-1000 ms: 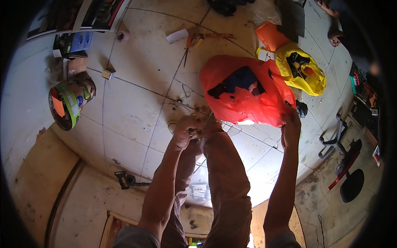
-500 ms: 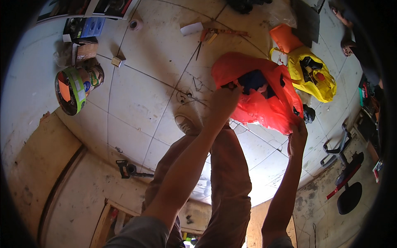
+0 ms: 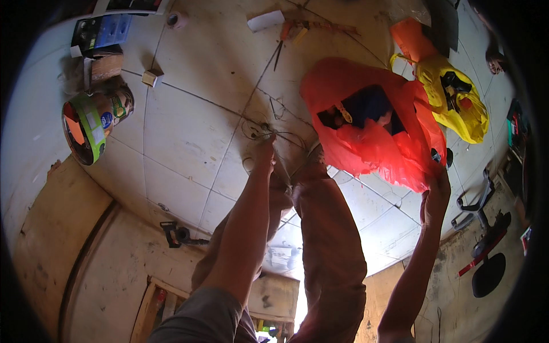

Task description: The person handles an electric guitar body, turning it over to check both sides, and then gathers materials from plastic bags on the floor including a dark square item.

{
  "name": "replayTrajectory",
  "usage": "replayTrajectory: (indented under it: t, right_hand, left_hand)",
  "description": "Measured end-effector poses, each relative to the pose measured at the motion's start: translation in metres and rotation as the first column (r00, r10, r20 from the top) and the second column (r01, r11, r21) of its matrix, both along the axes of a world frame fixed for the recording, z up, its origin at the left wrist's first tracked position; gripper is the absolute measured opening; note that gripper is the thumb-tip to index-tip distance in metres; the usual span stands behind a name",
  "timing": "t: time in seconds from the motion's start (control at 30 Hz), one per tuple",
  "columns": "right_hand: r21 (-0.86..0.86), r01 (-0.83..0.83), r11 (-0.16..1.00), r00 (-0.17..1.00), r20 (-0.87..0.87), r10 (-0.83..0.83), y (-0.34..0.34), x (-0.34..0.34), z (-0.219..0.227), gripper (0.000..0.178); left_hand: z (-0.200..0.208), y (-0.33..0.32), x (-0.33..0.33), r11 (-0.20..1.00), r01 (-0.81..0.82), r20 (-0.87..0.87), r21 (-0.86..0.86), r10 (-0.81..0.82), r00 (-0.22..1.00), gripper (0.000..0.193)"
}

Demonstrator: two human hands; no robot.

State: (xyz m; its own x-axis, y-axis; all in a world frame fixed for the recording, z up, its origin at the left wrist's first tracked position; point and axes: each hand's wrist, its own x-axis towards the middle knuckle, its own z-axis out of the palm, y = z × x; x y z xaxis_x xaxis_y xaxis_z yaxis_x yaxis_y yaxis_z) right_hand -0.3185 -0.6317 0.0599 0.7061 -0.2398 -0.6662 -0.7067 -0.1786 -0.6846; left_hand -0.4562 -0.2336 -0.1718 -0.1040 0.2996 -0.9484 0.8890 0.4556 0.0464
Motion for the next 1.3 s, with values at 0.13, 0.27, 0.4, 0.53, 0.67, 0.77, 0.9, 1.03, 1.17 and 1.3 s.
replayTrajectory:
  t: [0.13,0.27,0.4,0.53,0.67,0.77,0.9,1.03,1.17,1.3]
  right_hand:
    - [0.104,0.082,0.991,0.994,0.066,-0.089,0.001,-0.007,-0.004,0.044]
    - [0.117,0.182,0.976,0.983,0.006,-0.184,0.032,-0.002,0.011,0.043]
    - [-0.055,0.04,0.998,0.998,0.056,-0.037,0.051,0.0,0.03,0.058]
    - [-0.291,-0.034,0.956,0.998,0.046,0.049,0.063,0.006,0.056,0.062]
    - [-0.702,-0.093,0.706,0.962,0.119,0.245,0.071,0.009,0.078,0.056]
    - [-0.637,-0.144,0.757,0.958,0.1,0.267,0.092,0.006,0.11,0.046]
    - [-0.16,-0.344,0.925,0.931,0.073,0.358,0.138,-0.019,0.106,0.035]
    - [0.053,-0.471,0.88,0.881,0.064,0.468,0.191,-0.023,0.113,0.041]
    - [0.102,-0.335,0.937,0.942,0.004,0.336,0.178,-0.033,0.11,0.035]
    - [-0.239,-0.231,0.943,0.964,0.073,0.254,0.128,-0.075,0.123,0.028]
  left_hand:
    - [0.04,0.0,-0.013,0.98,-0.01,0.251,0.201,-0.042,0.967,0.037]
    - [0.115,0.017,-0.029,0.875,0.148,0.394,0.462,-0.352,0.849,0.031]
    - [0.204,0.025,-0.003,0.837,0.381,0.359,0.394,-0.521,0.774,0.031]
    - [0.261,0.009,0.026,0.813,0.454,0.473,0.364,-0.582,0.662,0.027]
    - [0.273,-0.002,0.036,0.82,0.446,0.552,0.359,-0.572,0.607,0.025]
    - [0.284,-0.016,0.047,0.793,0.483,0.56,0.371,-0.606,0.565,0.028]
    - [0.293,-0.033,0.057,0.705,0.616,0.522,0.352,-0.694,0.496,0.032]
    - [0.303,-0.05,0.064,0.567,0.702,0.542,0.431,-0.785,0.3,0.036]
    - [0.326,-0.067,0.082,0.587,0.709,0.621,0.39,-0.736,0.268,0.032]
    - [0.332,-0.065,0.09,0.602,0.701,0.642,0.383,-0.719,0.267,0.024]
